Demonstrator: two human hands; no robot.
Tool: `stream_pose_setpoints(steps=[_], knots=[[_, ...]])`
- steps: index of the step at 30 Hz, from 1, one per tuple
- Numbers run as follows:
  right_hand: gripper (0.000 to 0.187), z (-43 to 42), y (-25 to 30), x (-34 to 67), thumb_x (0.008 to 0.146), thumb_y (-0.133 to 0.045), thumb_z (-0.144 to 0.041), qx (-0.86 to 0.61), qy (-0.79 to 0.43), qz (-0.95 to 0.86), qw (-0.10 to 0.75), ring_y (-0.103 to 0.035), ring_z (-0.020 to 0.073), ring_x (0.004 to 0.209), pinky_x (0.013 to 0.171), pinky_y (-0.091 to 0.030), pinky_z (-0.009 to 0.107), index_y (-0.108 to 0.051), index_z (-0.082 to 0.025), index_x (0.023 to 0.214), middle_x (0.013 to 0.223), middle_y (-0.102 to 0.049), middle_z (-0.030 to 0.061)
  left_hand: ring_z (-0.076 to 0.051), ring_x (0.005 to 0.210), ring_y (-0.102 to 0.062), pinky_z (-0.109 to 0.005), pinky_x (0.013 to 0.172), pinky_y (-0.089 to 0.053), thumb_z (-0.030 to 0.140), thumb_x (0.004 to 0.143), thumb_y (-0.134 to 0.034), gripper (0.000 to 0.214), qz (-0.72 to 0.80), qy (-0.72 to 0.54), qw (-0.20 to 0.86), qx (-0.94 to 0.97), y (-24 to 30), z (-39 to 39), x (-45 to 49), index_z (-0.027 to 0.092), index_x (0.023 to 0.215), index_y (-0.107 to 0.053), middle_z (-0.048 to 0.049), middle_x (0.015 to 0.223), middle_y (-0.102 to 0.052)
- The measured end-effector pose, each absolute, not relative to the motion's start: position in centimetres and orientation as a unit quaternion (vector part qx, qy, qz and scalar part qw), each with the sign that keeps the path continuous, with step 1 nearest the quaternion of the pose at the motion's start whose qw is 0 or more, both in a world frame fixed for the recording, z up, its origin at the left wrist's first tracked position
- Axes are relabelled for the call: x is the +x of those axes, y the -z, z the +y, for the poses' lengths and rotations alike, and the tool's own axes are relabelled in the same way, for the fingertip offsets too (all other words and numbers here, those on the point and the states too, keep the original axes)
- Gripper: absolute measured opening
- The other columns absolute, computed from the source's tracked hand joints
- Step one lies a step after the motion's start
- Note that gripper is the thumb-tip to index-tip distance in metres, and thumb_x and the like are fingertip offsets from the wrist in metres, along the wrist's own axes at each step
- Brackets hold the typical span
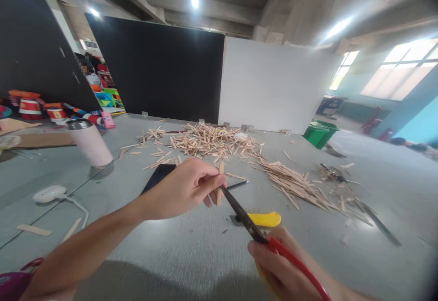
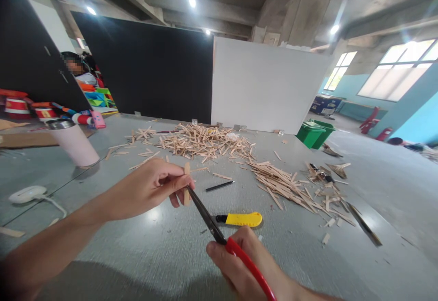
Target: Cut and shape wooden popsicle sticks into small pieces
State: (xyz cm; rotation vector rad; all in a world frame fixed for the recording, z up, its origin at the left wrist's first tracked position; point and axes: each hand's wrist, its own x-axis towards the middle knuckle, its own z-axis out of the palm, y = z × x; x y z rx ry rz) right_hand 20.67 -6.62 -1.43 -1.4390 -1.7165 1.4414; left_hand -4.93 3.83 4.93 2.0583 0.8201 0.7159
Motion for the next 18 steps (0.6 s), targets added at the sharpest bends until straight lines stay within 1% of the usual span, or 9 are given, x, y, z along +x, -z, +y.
stream_pose_setpoints(steps=[4, 9, 12, 15, 18], knots=[[0.065, -6.5, 1.1, 20.6, 0.101, -0.060, -0.071, -0.513, -0.542, -0.621, 0.241, -0.027, 0.0109, 0.055, 0.052, -0.025, 0.029, -0.040, -0.024, 0.062, 0.056, -0.035, -0.0071, -0.013, 0.063, -0.077, -0.018, 0.060, -0.061, 0.036, 0.109, -0.062, 0.038, 0.323, -0.265, 0.381, 0.825, -5.0, 4.1, -5.1, 0.015, 0.081, -0.076, -0.0050, 0.074, -0.081], [0.061, -6.6, 1.2, 20.7, 0.103, -0.058, -0.066, -0.527, -0.579, -0.581, 0.222, -0.035, 0.0095, 0.050, 0.047, -0.026, 0.026, -0.043, -0.023, 0.062, 0.056, -0.041, -0.0056, -0.014, 0.065, -0.077, -0.019, 0.062, -0.059, 0.035, 0.111, -0.059, 0.039, 0.305, -0.236, 0.361, 0.849, -5.0, 4.5, -5.4, 0.015, 0.080, -0.073, -0.0054, 0.077, -0.081], [0.058, -6.6, 0.9, 20.8, 0.104, -0.059, -0.061, -0.532, -0.593, -0.566, 0.211, -0.036, 0.0083, 0.047, 0.043, -0.023, 0.024, -0.046, -0.023, 0.062, 0.054, -0.043, -0.0056, -0.014, 0.066, -0.077, -0.020, 0.064, -0.059, 0.037, 0.112, -0.057, 0.043, 0.300, -0.212, 0.349, 0.862, -5.2, 4.7, -5.8, 0.016, 0.078, -0.074, -0.0058, 0.080, -0.081], [0.069, -6.4, 0.3, 20.7, 0.103, -0.054, -0.067, -0.517, -0.614, -0.568, 0.181, -0.033, 0.0075, 0.037, 0.037, -0.017, 0.024, -0.046, -0.023, 0.050, 0.042, -0.040, -0.0049, -0.014, 0.068, -0.077, -0.021, 0.065, -0.060, 0.040, 0.112, -0.058, 0.045, 0.303, -0.176, 0.354, 0.867, -5.6, 5.0, -6.1, 0.016, 0.079, -0.076, -0.0059, 0.080, -0.081], [0.077, -6.2, 0.0, 21.0, 0.099, -0.051, -0.081, -0.512, -0.611, -0.579, 0.170, -0.031, 0.0073, 0.034, 0.036, -0.016, 0.024, -0.047, -0.023, 0.047, 0.038, -0.039, -0.0046, -0.016, 0.069, -0.079, -0.023, 0.066, -0.063, 0.044, 0.109, -0.061, 0.044, 0.309, -0.161, 0.416, 0.840, -5.6, 5.2, -6.0, 0.016, 0.080, -0.077, -0.0070, 0.080, -0.081]])
